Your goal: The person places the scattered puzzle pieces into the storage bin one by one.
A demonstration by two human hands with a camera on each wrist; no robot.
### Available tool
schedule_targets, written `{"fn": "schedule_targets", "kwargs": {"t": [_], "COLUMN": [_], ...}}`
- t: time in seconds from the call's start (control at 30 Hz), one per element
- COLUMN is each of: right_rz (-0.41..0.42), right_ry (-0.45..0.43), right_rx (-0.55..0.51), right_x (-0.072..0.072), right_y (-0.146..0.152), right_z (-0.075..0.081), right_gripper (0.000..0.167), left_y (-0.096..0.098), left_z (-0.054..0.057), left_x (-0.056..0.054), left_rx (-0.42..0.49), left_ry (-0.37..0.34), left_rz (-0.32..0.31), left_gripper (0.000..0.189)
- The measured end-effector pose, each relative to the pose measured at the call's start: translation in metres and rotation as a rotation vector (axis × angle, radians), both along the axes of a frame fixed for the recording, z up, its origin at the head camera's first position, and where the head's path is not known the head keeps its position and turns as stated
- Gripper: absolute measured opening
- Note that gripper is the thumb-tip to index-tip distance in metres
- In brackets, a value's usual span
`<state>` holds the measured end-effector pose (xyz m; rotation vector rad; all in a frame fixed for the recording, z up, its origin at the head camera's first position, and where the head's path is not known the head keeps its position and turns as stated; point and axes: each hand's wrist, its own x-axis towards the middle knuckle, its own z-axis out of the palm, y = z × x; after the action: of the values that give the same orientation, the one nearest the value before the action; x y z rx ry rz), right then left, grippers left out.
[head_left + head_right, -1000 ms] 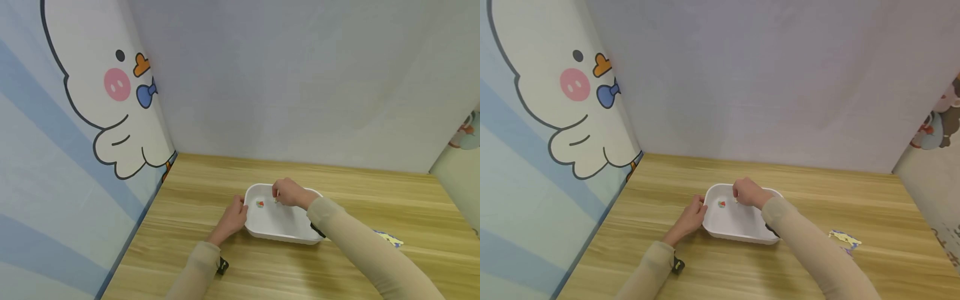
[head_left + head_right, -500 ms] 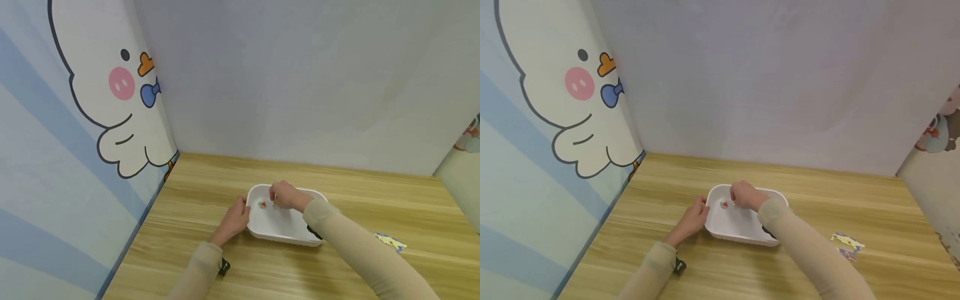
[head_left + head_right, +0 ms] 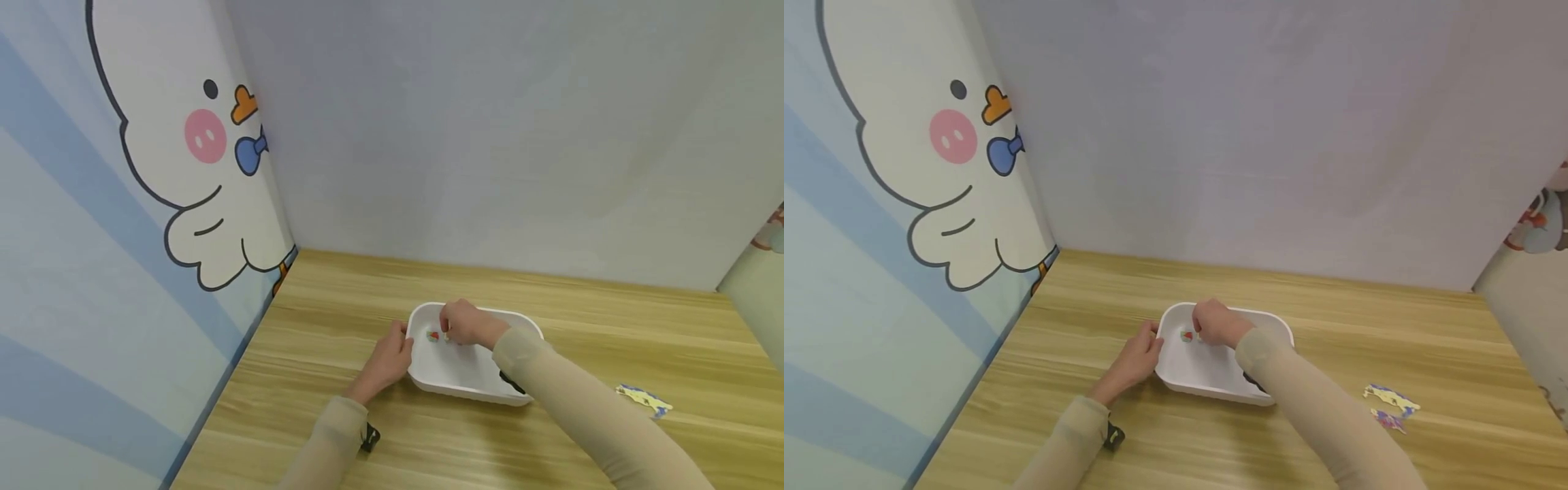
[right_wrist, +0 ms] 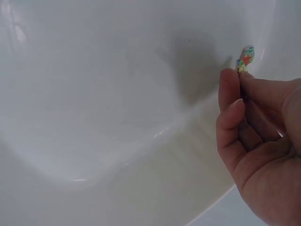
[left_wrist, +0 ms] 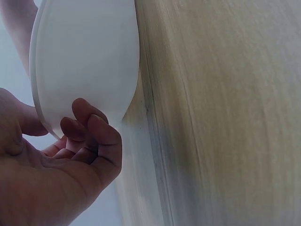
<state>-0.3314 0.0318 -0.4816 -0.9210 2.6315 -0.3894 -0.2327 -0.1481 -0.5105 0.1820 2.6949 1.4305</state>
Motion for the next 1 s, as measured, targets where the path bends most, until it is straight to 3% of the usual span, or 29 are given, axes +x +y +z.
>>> {"fn": "schedule_targets", "kwargs": {"t": [0.57,1.0], "right_rz": [-0.055,-0.025], "right_ry": [-0.007,0.037], "right_rx": [0.094,0.058], "right_x": [0.0029,0.0072], "right_y": [-0.0079,-0.0090], "right_z": [-0.0046,-0.0002], "right_gripper": [0.015,0.010], "left_y": [-0.0009,-0.0017], "left_z": [0.0031,0.0054], "left_x": [0.0014,0.0027], "left_rx": [0.008,-0.001], "left_ry": [0.000,-0.007], "left_rz": [-0.009,-0.008], "left_gripper": [0.023,0.024]}}
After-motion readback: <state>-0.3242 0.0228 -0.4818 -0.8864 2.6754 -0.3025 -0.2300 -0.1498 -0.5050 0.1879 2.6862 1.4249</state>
